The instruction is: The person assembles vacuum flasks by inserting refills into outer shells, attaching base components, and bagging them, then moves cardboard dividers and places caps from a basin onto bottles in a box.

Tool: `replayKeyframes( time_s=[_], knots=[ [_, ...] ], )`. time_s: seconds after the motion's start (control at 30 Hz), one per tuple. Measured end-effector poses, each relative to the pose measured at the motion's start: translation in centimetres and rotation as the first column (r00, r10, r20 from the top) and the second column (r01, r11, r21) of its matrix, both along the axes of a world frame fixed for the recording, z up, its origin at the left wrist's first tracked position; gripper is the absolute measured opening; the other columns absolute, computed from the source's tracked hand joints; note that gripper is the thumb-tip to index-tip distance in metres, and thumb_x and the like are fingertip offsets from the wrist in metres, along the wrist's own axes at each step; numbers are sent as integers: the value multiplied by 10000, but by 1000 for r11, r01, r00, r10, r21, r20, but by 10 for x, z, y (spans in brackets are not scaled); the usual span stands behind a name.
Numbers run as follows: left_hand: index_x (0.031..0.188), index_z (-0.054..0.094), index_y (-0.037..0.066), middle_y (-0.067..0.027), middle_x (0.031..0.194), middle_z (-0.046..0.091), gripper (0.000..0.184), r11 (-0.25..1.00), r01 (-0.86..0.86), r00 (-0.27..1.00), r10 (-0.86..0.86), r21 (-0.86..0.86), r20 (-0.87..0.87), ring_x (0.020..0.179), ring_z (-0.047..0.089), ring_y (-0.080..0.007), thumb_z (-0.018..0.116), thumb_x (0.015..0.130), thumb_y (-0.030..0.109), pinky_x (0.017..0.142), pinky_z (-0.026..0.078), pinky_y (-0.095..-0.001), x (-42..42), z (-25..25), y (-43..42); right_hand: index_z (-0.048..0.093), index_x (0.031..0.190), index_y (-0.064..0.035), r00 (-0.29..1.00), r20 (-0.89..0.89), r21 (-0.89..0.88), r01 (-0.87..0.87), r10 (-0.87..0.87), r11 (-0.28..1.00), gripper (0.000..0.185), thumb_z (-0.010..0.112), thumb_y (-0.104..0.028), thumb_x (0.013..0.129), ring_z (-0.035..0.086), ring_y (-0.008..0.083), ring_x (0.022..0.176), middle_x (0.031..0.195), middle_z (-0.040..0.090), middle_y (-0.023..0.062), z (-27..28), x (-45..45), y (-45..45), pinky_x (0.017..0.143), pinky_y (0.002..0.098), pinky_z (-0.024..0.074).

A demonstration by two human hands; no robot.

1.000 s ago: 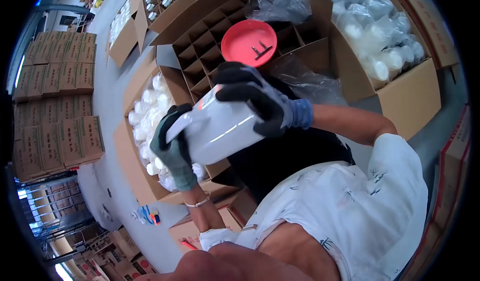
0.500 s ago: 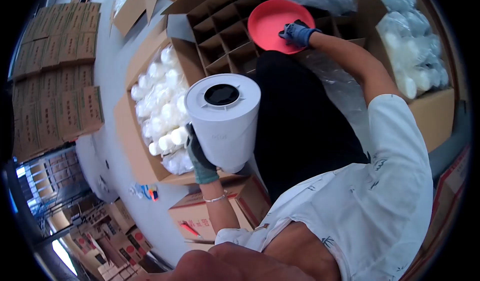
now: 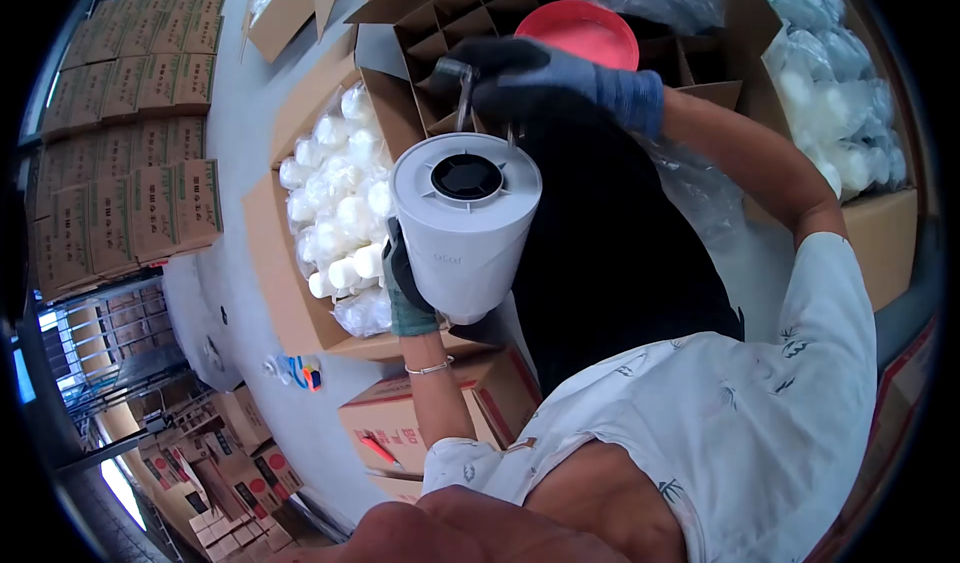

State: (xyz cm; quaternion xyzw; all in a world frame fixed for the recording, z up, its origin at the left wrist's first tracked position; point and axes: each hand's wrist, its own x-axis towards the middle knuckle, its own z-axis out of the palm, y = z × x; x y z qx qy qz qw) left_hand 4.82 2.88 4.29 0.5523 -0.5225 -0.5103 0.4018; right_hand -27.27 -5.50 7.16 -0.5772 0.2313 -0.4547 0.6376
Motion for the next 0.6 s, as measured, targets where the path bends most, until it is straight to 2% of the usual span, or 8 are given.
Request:
replayKeyframes(
  time_s=[0.07, 0.17, 0.3, 0.33, 0.37, 0.43, 0.5, 0.6],
  knots=[
    [1031, 633, -15, -81, 932, 660, 345, 1000, -4, 999, 4, -4, 35, 819, 602, -132, 470, 984, 286, 724, 503, -293, -6, 7, 3, 534, 1270, -69, 993, -117, -89, -3, -7, 996, 537, 691, -336, 832, 555, 271, 1123, 1217, 569, 150, 14, 10, 14, 937, 380, 479],
    [1027, 633, -20, -76, 908, 663, 363, 999, 34, 999, -34, 13, 6, 785, 600, -127, 463, 989, 300, 707, 498, -289, -4, 2, 5, 537, 1258, -57, 898, -435, -97, 30, -70, 995, 536, 685, -350, 835, 573, 275, 1092, 1170, 590, 152, 33, 10, 23, 892, 383, 501],
    [1030, 631, -20, -64, 892, 663, 368, 996, -12, 986, 27, 89, -167, 783, 604, -127, 442, 1000, 295, 703, 497, -288, -3, -12, 7, 565, 1159, -20, 869, -380, -444, 128, -316, 887, 426, 664, -304, 858, 658, 258, 861, 931, 654, 143, 35, 11, 35, 756, 348, 539],
    [1023, 634, -18, -72, 892, 663, 351, 999, 16, 998, -14, 41, -54, 786, 607, -138, 443, 997, 276, 705, 496, -292, -6, -5, 7, 570, 1126, -15, 847, -405, -499, 111, -345, 859, 377, 657, -270, 860, 666, 255, 797, 881, 654, 142, 35, 13, 39, 731, 336, 540],
    [1016, 637, -16, -79, 892, 663, 335, 999, 48, 997, -48, -3, 61, 790, 611, -149, 445, 995, 258, 708, 495, -296, -11, 6, 9, 552, 1127, -24, 831, -339, -675, 112, -441, 729, 363, 652, -247, 858, 663, 252, 765, 868, 649, 140, 28, 15, 40, 689, 331, 538],
    [999, 644, -14, -99, 890, 663, 301, 990, 100, 965, -72, -101, 251, 793, 616, -175, 450, 984, 216, 713, 492, -308, -12, 12, 12, 534, 1163, -34, 714, -441, -772, 7, -544, 635, 381, 639, -201, 837, 644, 280, 722, 789, 621, 131, 19, 19, 39, 625, 334, 523],
    [980, 651, -13, -122, 887, 662, 268, 965, 149, 919, -53, -217, 391, 791, 619, -205, 457, 966, 171, 719, 490, -324, -8, 9, 12, 526, 1172, -37, 656, -609, -666, -118, -446, 737, 391, 635, -200, 834, 641, 283, 730, 819, 607, 146, 22, 15, 43, 626, 338, 518],
    [945, 660, -14, -145, 876, 658, 236, 984, 84, 942, -28, -156, 334, 778, 620, -240, 465, 932, 118, 717, 487, -343, -5, 7, 13, 514, 1188, -40, 584, -720, -559, -167, -375, 812, 402, 627, -187, 832, 638, 286, 740, 916, 590, 171, 30, 16, 51, 624, 344, 512]
  ],
)
